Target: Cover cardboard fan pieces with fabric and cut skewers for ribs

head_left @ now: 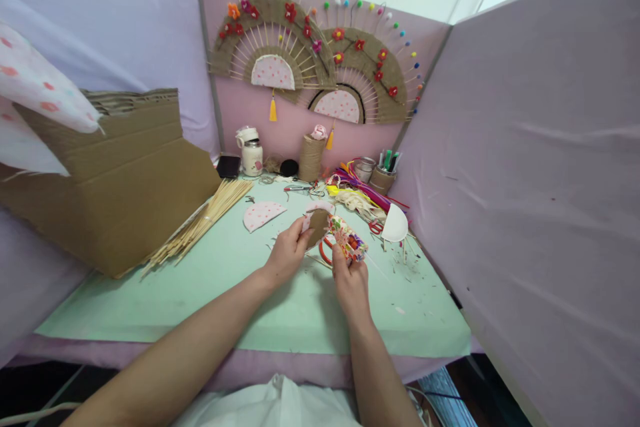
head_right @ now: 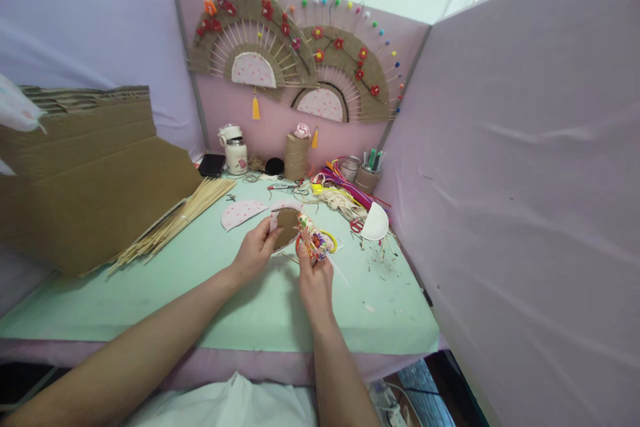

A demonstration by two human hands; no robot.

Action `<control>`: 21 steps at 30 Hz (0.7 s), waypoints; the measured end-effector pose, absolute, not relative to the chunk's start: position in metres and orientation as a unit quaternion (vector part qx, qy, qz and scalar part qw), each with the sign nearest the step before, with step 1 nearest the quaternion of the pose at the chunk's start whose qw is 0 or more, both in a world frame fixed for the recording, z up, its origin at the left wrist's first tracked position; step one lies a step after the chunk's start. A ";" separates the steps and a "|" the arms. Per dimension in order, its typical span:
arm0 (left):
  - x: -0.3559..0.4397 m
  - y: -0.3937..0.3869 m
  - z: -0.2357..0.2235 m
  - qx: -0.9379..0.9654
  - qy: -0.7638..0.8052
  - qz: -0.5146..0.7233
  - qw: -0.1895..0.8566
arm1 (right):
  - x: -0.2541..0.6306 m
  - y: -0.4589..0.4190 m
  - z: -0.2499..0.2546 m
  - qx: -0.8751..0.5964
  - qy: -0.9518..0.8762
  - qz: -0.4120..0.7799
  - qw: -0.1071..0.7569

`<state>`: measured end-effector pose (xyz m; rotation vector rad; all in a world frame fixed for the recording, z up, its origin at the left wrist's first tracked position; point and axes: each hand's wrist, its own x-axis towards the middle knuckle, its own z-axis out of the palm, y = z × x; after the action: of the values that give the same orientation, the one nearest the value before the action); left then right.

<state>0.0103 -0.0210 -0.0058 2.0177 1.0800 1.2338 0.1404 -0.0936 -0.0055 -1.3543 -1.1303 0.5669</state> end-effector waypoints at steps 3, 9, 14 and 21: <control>0.010 -0.021 -0.005 0.745 0.399 0.458 0.275 | 0.141 -0.094 -0.007 -0.588 -0.491 0.247 0.594; 0.010 -0.022 -0.003 0.743 0.403 0.460 0.272 | 0.141 -0.095 -0.007 -0.605 -0.484 0.243 0.584; 0.010 -0.022 -0.003 0.743 0.405 0.458 0.272 | 0.142 -0.093 -0.008 -0.595 -0.490 0.241 0.590; 0.011 -0.022 -0.002 0.741 0.412 0.456 0.269 | 0.143 -0.092 -0.010 -0.594 -0.492 0.238 0.591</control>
<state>0.0107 -0.0223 -0.0021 1.9995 1.1120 1.2303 0.1425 -0.0916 -0.0097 -1.3826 -1.1442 0.5533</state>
